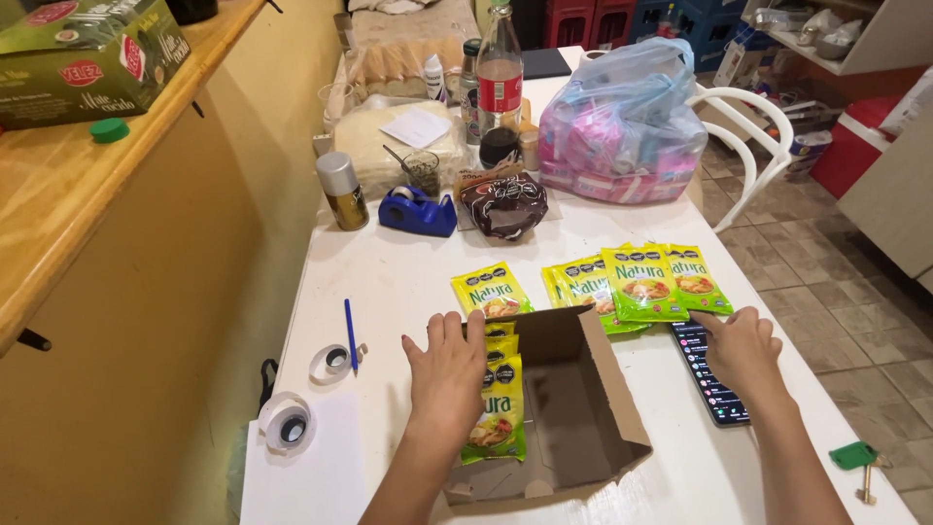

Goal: Packing individual yellow sauce packets into a small cardboard box on a table.

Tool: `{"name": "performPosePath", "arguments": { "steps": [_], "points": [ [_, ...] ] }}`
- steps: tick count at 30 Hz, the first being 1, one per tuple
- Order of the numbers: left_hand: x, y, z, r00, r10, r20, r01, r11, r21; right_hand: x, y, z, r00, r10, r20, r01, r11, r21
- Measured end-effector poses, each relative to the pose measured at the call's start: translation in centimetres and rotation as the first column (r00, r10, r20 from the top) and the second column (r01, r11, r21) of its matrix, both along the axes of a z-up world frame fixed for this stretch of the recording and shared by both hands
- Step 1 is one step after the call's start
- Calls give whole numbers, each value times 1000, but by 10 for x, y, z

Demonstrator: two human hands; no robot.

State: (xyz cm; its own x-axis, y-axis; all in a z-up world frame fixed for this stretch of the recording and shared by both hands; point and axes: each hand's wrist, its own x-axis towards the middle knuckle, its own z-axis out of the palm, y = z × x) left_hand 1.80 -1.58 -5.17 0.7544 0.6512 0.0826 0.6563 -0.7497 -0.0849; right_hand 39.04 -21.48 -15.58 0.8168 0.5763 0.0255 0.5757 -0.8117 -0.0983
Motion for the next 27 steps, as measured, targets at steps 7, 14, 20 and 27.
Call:
{"name": "performPosePath", "arguments": {
  "steps": [7, 14, 20, 27],
  "points": [
    [1, 1, 3, 1000, 9, -9, -9, 999, -42, 4, -9, 21, 997, -9, 80, 6, 999, 45],
    [0, -3, 15, 1000, 11, -23, -13, 996, -86, -62, 25, 145, 906, 421, 45, -354, 696, 625],
    [-4, -19, 63, 1000, 21, -22, -27, 958, -286, -104, 147, 86, 588, 724, -361, -180, 552, 814],
    [0, 0, 6, 1000, 22, -14, -23, 996, -87, -63, 210, -19, 695, 601, 395, -707, 468, 531]
  ]
}}
